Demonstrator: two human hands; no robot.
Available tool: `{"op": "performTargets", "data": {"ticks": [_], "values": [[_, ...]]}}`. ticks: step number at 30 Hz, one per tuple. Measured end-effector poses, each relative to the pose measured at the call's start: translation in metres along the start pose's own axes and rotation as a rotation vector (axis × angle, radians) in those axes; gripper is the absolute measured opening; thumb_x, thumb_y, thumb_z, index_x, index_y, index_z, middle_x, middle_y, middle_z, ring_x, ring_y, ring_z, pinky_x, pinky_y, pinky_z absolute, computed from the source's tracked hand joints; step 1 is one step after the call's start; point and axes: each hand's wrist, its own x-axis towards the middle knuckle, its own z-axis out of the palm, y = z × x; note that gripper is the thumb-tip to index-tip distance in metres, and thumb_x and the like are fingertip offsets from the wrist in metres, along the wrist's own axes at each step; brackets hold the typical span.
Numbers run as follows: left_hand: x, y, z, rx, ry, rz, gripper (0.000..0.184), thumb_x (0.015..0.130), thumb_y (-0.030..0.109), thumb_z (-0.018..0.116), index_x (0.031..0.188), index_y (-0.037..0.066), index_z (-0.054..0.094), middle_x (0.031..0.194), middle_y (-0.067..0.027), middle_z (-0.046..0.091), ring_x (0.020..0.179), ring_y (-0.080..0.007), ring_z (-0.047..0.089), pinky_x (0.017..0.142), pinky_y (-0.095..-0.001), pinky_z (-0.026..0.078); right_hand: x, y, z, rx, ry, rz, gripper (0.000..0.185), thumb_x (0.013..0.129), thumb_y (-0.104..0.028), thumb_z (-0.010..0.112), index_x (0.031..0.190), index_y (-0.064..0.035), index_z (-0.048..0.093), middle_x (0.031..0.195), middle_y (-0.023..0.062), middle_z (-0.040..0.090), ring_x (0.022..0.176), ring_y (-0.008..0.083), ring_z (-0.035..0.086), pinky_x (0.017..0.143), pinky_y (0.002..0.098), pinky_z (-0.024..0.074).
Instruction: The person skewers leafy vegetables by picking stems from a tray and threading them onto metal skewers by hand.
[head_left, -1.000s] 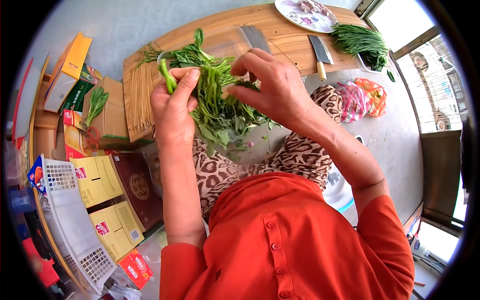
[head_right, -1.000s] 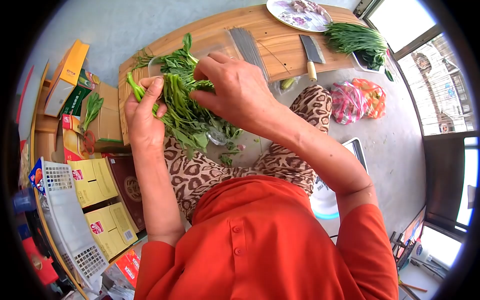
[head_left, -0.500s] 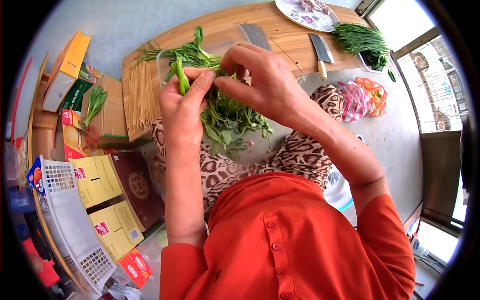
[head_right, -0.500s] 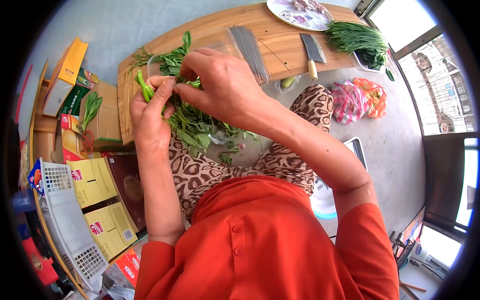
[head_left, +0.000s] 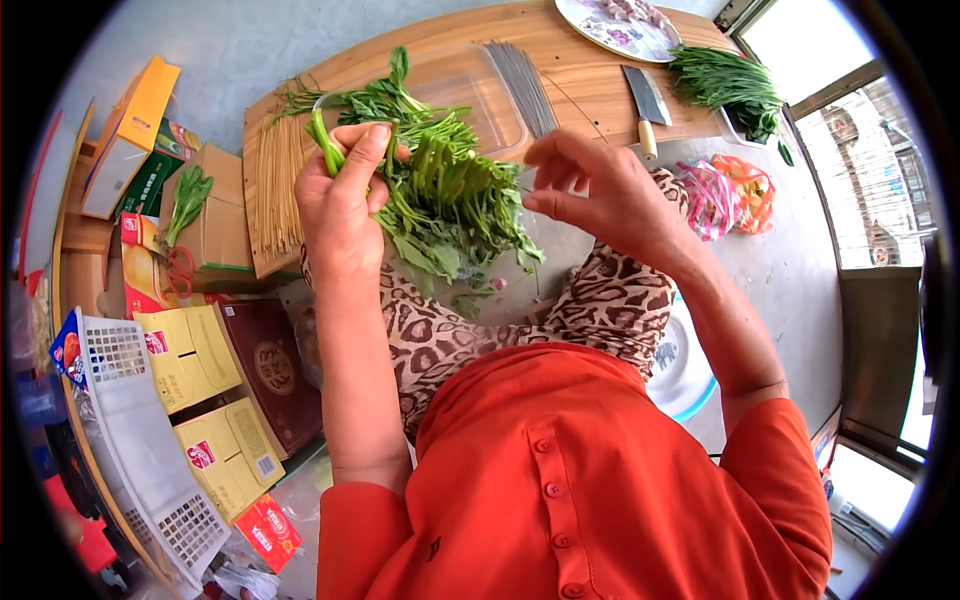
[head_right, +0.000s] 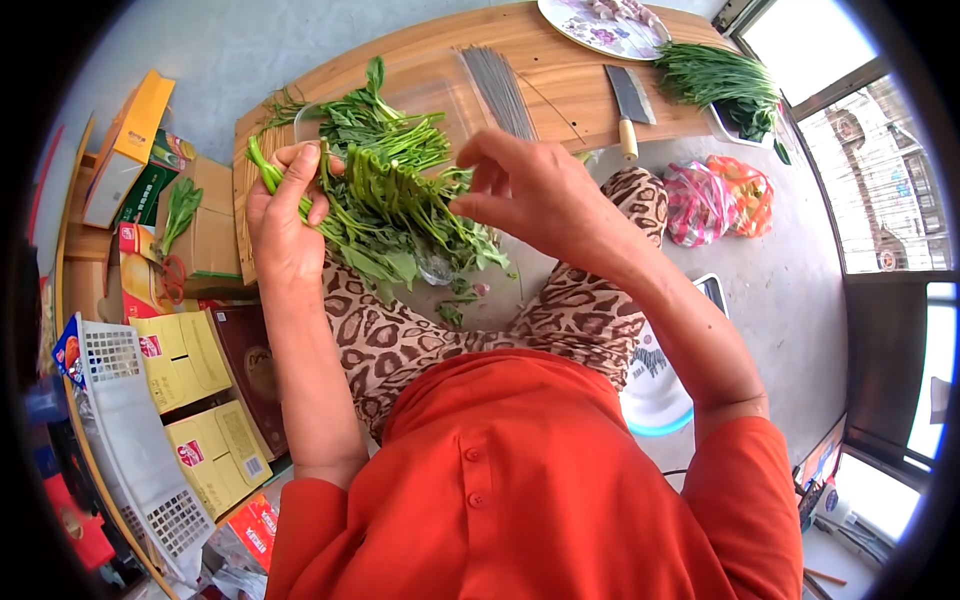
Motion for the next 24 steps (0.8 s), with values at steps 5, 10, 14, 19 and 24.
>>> {"op": "performTargets", "data": {"ticks": [5, 10, 14, 19, 24], "values": [[0.005, -0.002, -0.003, 0.024, -0.086, -0.041, 0.013, 0.086, 0.016, 0.067, 0.092, 0.004, 0.066, 0.087, -0.0056, 0.067, 0.068, -0.0047, 0.055, 0.045, -0.0166, 0.029, -0.012, 0.000, 0.007, 0.245, -0.132, 0.116, 0.015, 0.087, -0.007, 0.060, 0.099, 0.0002, 0.060, 0.076, 0.0099, 0.063, 0.064, 0.0148, 0.061, 0.062, 0.0293, 0.0484], [0.007, -0.005, -0.009, -0.129, -0.163, -0.151, 0.018, 0.084, 0.016, 0.070, 0.097, 0.005, 0.065, 0.092, -0.0060, 0.068, 0.073, -0.0042, 0.055, 0.043, -0.0163, 0.031, -0.011, -0.006, 0.000, 0.636, -0.176, 0.275, 0.015, 0.094, -0.014, 0.055, 0.098, -0.0009, 0.062, 0.069, -0.0072, 0.048, 0.060, 0.0022, 0.038, 0.052, 0.0188, 0.0323], [0.009, -0.018, -0.018, -0.178, -0.213, -0.223, 0.017, 0.082, 0.010, 0.071, 0.097, 0.004, 0.065, 0.095, -0.0069, 0.068, 0.068, -0.0037, 0.055, 0.042, -0.0164, 0.031, -0.013, -0.004, -0.004, 0.755, -0.241, 0.353, 0.017, 0.094, -0.018, 0.055, 0.098, -0.0034, 0.062, 0.066, -0.0078, 0.045, 0.058, 0.0008, 0.036, 0.050, 0.0179, 0.0276], [0.005, -0.012, -0.007, -0.187, -0.218, -0.257, 0.017, 0.082, 0.007, 0.070, 0.098, 0.003, 0.065, 0.096, -0.0069, 0.067, 0.058, -0.0016, 0.050, 0.040, -0.0161, 0.030, -0.012, -0.009, -0.002, 0.763, -0.247, 0.344, 0.019, 0.094, -0.019, 0.054, 0.100, -0.0032, 0.062, 0.064, -0.0076, 0.042, 0.054, 0.0015, 0.034, 0.048, 0.0180, 0.0254], [0.006, 0.006, 0.007, -0.017, -0.420, -0.253, 0.022, 0.078, 0.007, 0.074, 0.098, 0.003, 0.067, 0.083, 0.0013, 0.064, 0.052, 0.0009, 0.039, 0.040, -0.0161, 0.025, -0.007, -0.016, -0.011, 0.844, -0.306, 0.403, 0.018, 0.093, -0.018, 0.055, 0.098, -0.0016, 0.062, 0.064, -0.0053, 0.046, 0.053, 0.0025, 0.036, 0.047, 0.0187, 0.0251]]}}
